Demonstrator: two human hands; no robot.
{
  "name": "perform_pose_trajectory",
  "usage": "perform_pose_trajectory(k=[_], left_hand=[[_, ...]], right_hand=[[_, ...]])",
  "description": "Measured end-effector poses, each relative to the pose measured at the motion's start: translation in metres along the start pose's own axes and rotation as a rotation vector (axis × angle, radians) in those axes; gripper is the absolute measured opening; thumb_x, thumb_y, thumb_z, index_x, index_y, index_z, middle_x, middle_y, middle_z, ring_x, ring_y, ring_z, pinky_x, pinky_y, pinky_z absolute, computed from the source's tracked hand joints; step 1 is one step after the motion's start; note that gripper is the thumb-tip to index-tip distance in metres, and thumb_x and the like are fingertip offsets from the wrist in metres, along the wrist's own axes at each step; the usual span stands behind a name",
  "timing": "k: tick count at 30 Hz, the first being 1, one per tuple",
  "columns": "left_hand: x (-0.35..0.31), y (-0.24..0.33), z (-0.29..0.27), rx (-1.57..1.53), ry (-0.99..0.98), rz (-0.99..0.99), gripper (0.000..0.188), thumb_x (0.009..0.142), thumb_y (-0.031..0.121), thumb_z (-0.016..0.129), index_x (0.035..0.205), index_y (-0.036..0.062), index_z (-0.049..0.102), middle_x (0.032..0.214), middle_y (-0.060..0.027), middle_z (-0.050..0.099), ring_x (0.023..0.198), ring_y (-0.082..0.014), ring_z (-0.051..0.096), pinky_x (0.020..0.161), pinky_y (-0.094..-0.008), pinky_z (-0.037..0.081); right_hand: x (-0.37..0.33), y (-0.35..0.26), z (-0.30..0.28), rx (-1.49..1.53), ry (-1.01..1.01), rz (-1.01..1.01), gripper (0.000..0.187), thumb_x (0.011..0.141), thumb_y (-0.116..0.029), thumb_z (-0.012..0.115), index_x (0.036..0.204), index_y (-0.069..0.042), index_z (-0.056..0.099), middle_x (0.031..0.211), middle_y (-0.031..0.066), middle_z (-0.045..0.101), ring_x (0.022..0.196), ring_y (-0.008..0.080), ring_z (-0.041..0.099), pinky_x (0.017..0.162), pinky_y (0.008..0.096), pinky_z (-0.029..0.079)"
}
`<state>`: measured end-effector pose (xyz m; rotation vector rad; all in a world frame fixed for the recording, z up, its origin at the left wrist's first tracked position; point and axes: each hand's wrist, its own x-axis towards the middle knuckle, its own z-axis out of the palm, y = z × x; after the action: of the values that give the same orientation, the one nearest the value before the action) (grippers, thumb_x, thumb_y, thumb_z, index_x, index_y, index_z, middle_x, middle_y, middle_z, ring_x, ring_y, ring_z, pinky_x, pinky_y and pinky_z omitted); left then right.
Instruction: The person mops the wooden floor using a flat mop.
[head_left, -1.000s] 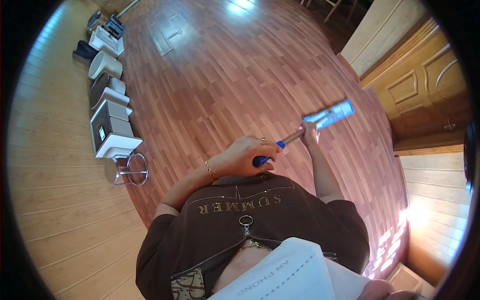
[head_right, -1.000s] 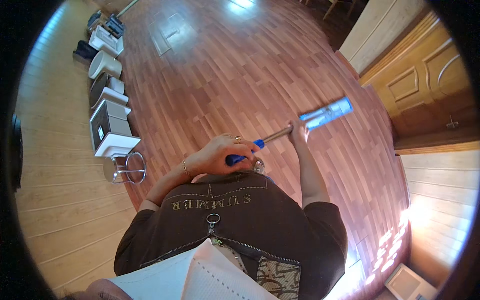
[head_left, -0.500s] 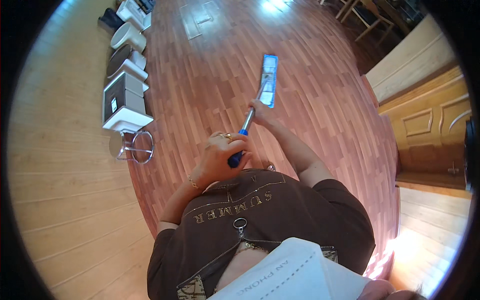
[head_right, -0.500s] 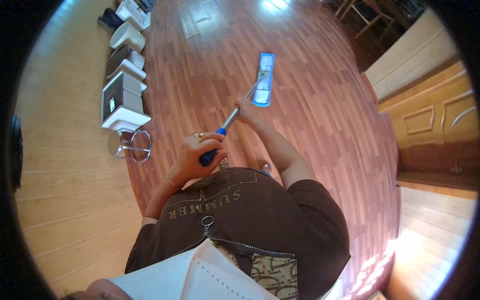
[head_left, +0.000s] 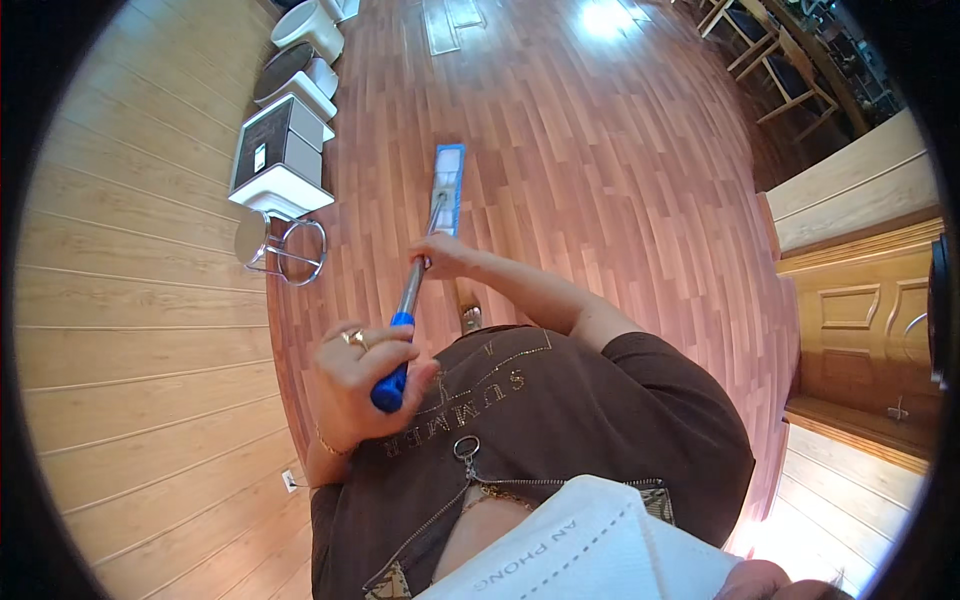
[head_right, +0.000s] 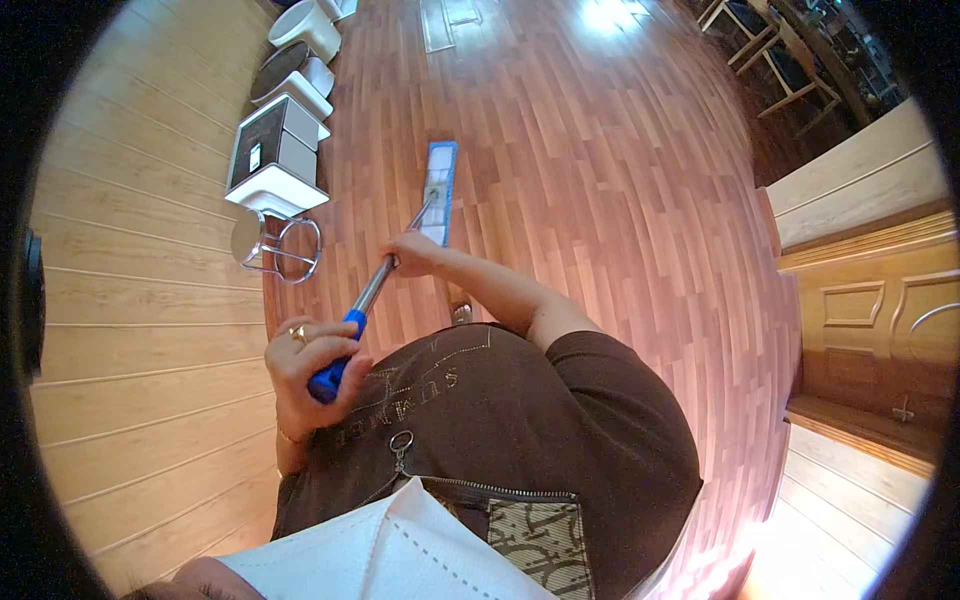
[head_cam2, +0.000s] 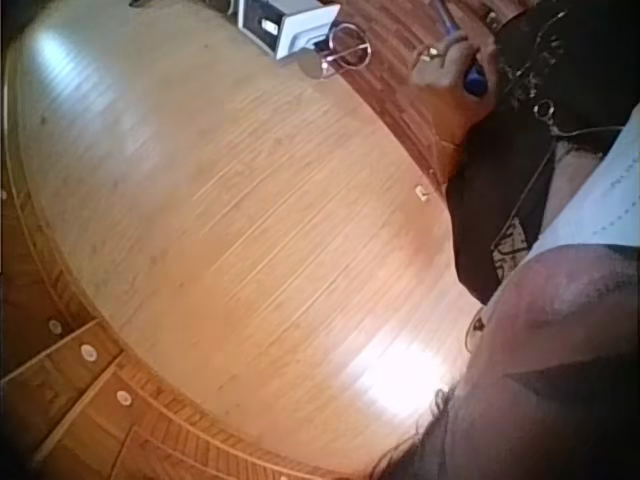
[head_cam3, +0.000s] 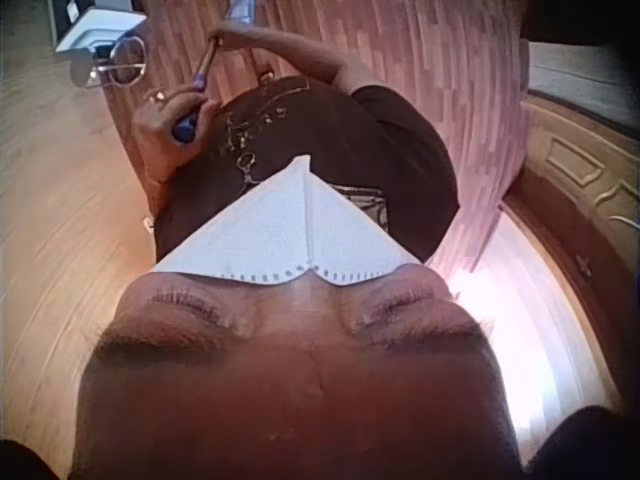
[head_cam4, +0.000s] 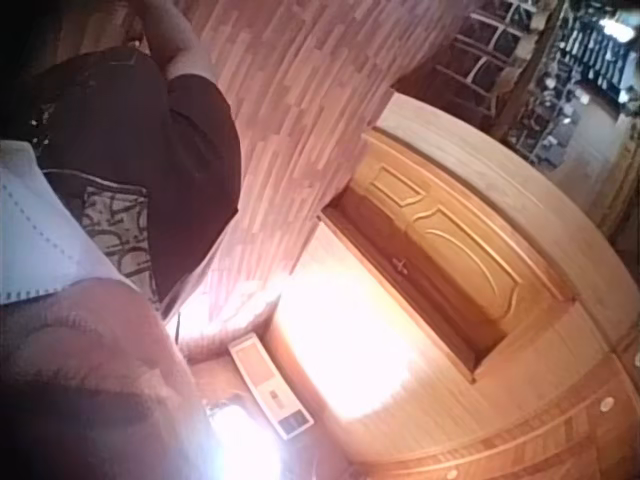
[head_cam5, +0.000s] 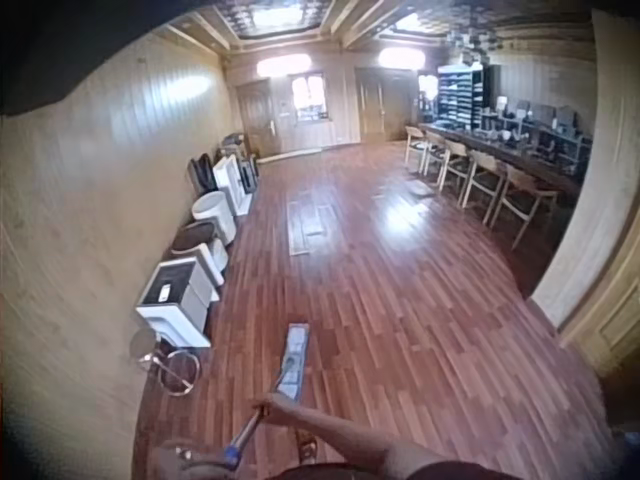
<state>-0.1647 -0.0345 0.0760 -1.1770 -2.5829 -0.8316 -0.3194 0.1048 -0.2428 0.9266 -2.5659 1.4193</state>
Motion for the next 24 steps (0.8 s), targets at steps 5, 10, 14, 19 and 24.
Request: perform_pose_trajectory(k=[5,10,14,19,24], left_hand=[[-0.009,-0.003,-0.035,-0.003,0.065,0.029,0.017,0.065,0.021,0.077,0.074,0.0106,0.067,0.078,-0.0065,0.069,0.072,-0.0217,0.065,0.086,-0.0431,0.043],[-0.025,-0.007,-0.060,-0.186,0.368,0.030,0.025,0.069,0.029,0.071,0.070,0.0054,0.063,0.067,-0.0155,0.066,0.064,-0.0233,0.064,0.088,-0.0468,0.041],[-0.047,-0.021,-0.060,-0.295,0.375,0.067,0.030,0.078,0.033,0.068,0.073,0.0032,0.062,0.069,-0.0181,0.066,0.067,-0.0248,0.064,0.090,-0.0501,0.040],[-0.033,-0.028,-0.016,-0.430,0.387,0.051,0.031,0.074,0.034,0.072,0.073,0.0036,0.063,0.069,-0.0167,0.066,0.067,-0.0250,0.065,0.087,-0.0493,0.043],[0.010,-0.015,0.044,-0.534,0.130,0.042,0.024,0.068,0.021,0.072,0.081,0.0008,0.067,0.085,-0.0171,0.069,0.082,-0.0272,0.065,0.092,-0.0474,0.042]], right_hand=[[0.018,-0.040,0.023,-0.044,-0.041,-0.023,0.014,0.068,-0.026,0.067,0.069,-0.013,0.061,0.072,0.0099,0.064,0.071,0.0351,0.063,0.062,0.0476,0.047],[0.019,-0.079,0.025,-0.057,-0.101,-0.082,0.016,0.068,-0.026,0.065,0.060,-0.014,0.058,0.064,0.0117,0.061,0.062,0.0372,0.061,0.056,0.0501,0.046],[-0.004,-0.081,0.009,-0.051,-0.125,-0.059,0.017,0.068,-0.027,0.066,0.059,-0.015,0.059,0.065,0.0115,0.062,0.063,0.0365,0.061,0.055,0.0491,0.047],[-0.056,-0.048,-0.026,-0.272,-0.101,0.136,0.017,0.069,-0.032,0.064,0.065,-0.015,0.063,0.067,0.0131,0.063,0.065,0.0358,0.063,0.057,0.0480,0.050],[-0.123,0.020,-0.087,-0.403,0.074,0.143,0.016,0.068,-0.029,0.064,0.066,-0.014,0.063,0.068,0.0140,0.063,0.067,0.0365,0.063,0.057,0.0479,0.050]])
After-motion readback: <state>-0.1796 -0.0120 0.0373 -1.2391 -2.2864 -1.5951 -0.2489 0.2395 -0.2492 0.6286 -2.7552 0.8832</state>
